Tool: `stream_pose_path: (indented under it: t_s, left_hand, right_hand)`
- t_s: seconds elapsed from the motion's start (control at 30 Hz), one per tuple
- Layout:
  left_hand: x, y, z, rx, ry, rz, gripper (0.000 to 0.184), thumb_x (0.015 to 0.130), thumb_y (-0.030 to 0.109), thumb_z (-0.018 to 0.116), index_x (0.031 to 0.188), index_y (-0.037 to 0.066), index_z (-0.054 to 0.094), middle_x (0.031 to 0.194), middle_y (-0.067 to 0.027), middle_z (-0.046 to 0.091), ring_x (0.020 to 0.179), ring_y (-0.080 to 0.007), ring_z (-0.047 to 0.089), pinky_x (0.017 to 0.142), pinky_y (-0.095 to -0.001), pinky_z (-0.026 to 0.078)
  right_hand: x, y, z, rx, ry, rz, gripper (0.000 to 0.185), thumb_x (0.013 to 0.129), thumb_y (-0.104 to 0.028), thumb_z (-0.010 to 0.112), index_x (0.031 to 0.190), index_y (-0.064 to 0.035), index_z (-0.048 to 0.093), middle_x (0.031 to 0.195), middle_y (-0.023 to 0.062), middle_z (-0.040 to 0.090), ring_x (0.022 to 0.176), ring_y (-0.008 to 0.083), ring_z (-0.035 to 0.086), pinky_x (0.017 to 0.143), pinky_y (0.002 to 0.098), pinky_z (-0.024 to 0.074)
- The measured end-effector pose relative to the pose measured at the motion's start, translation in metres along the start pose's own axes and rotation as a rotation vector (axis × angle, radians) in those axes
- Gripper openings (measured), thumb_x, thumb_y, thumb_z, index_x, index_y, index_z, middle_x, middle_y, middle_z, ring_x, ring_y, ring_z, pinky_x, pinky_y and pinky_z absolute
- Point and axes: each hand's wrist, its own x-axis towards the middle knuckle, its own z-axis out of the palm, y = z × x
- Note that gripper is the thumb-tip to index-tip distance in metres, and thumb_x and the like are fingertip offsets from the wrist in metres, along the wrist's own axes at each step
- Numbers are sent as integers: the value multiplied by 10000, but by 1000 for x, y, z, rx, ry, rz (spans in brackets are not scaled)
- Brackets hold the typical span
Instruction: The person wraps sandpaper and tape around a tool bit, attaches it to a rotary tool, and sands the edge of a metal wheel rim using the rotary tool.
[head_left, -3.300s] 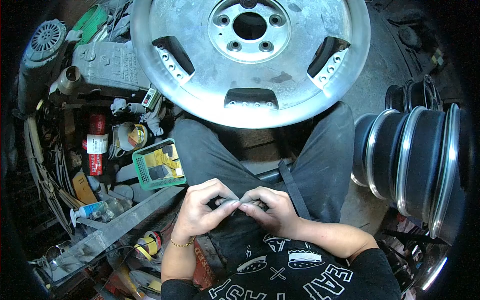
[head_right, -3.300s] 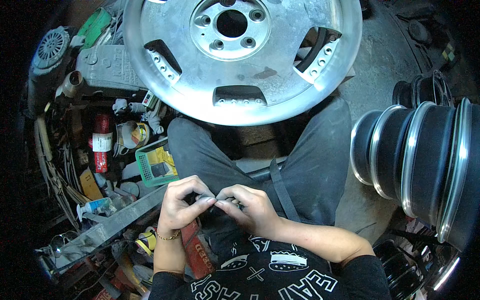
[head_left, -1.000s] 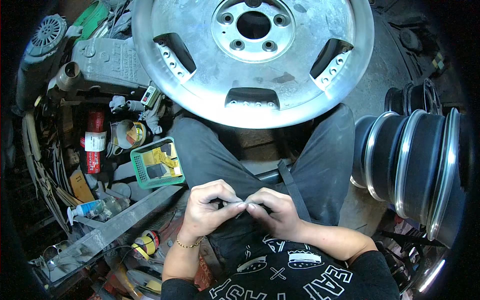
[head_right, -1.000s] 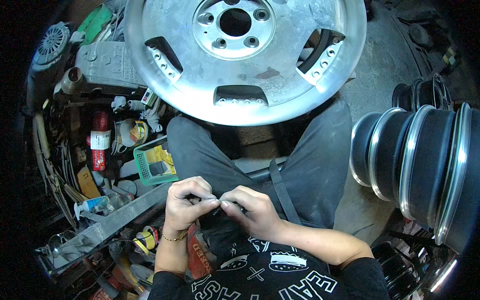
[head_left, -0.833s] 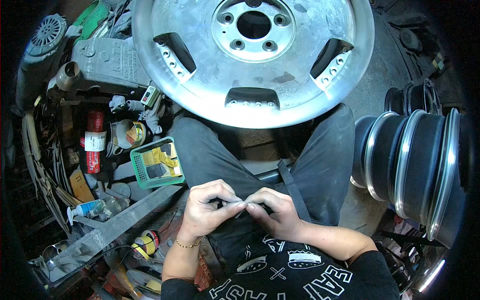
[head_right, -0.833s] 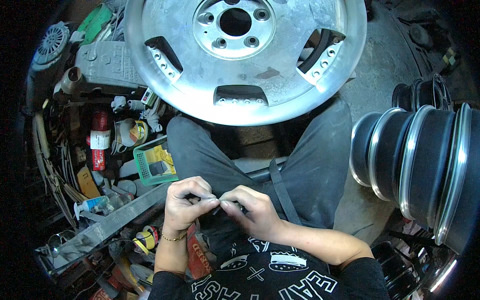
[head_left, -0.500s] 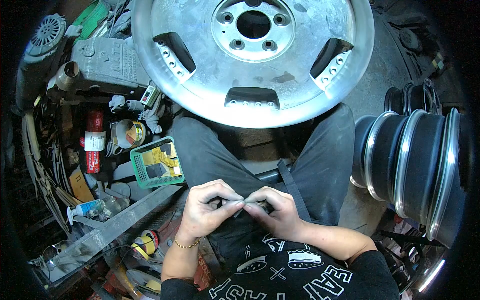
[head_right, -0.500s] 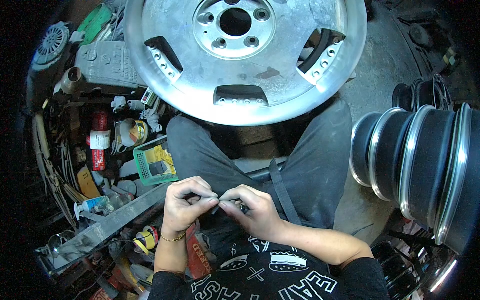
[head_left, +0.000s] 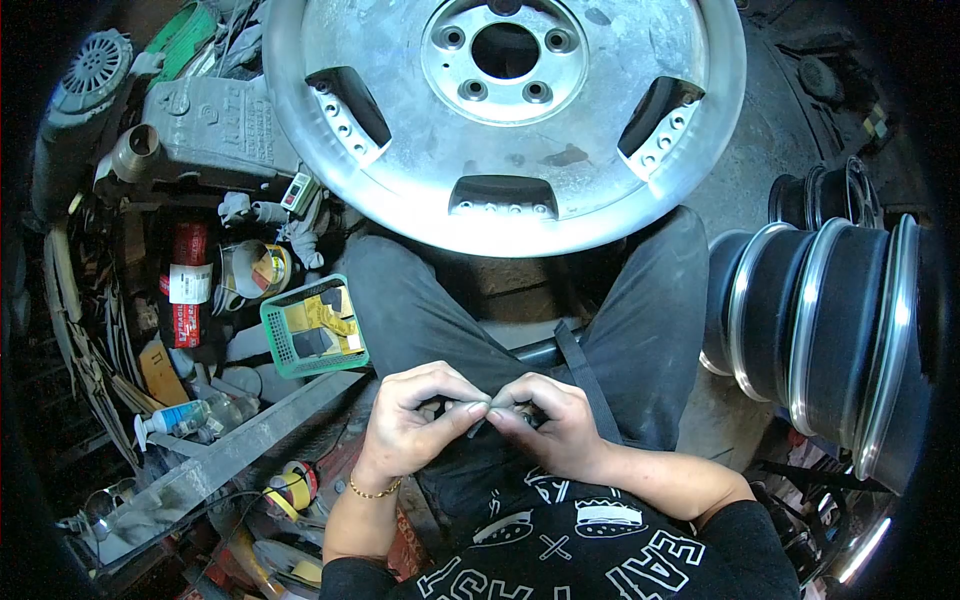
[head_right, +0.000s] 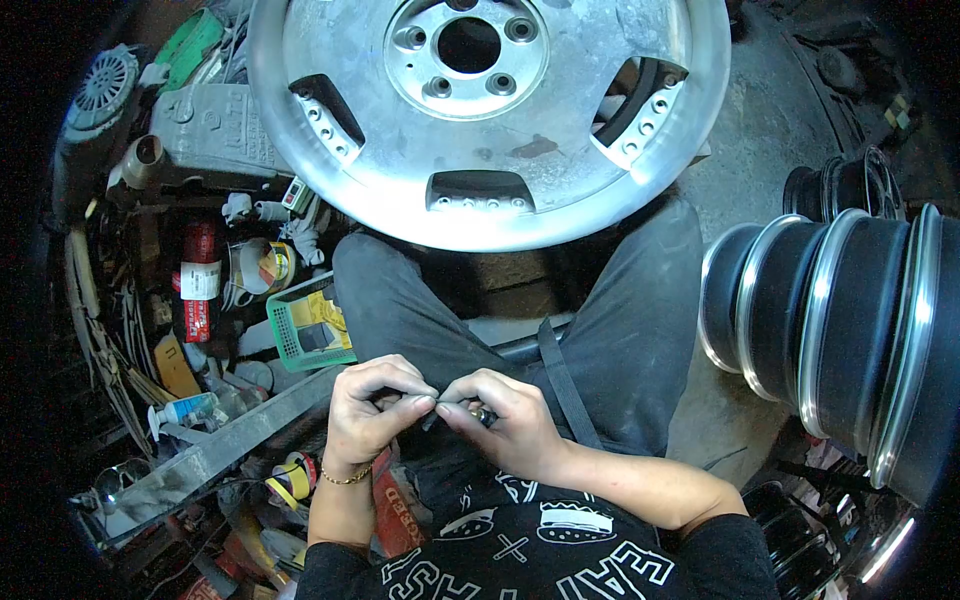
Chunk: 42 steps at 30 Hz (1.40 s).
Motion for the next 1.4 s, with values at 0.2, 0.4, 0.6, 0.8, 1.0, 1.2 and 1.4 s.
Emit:
stream_pose_path:
  t_s: [0.2,0.4,0.6,0.8,1.0,1.2,1.4]
  left_hand:
    - [0,0,-1,24,-10,9,79,764,-10,749,816,7,693,761,-62,661,658,-104,566,605,-236,435]
    - [0,-4,2,5,14,53,102,743,-24,764,792,13,683,745,-57,648,657,-103,566,591,-238,433]
    - [-1,-6,7,-24,90,29,132,679,31,803,740,42,687,698,-20,610,585,-71,478,516,-220,313]
    - [-1,-6,7,-22,100,19,116,691,25,789,744,34,686,709,-27,621,590,-71,483,517,-219,312]
    - [-1,-1,1,1,32,-20,90,755,-26,758,794,12,686,758,-61,666,666,-94,573,590,-231,429]
    - [-1,-2,1,29,12,-7,83,766,-26,747,812,14,690,773,-54,672,660,-92,567,585,-229,418]
    - [-1,-5,1,10,13,-2,85,774,-20,746,836,13,698,782,-58,673,660,-86,556,585,-227,415]
  right_hand:
    - [1,0,-2,-4,-43,-96,112,896,-73,657,957,17,630,863,144,641,767,258,650,670,340,503]
    - [-2,6,1,-7,-45,-160,111,918,-65,618,982,25,608,844,160,624,753,297,634,668,354,499]
    - [-3,7,2,-12,-52,-165,118,929,-63,598,1000,31,597,847,165,621,745,300,631,669,355,500]
    - [-3,2,0,-21,-47,-125,156,954,-97,578,1045,27,603,899,164,638,783,263,653,688,341,514]
    - [-4,2,0,90,-13,26,171,948,-111,597,1052,24,610,914,161,645,790,233,657,691,338,516]
    - [-2,8,1,-7,-16,-93,125,905,-71,640,989,19,619,887,146,643,780,248,653,685,327,511]
    - [0,4,1,-25,-1,-84,124,885,-54,662,971,19,612,873,136,641,767,242,653,670,319,511]
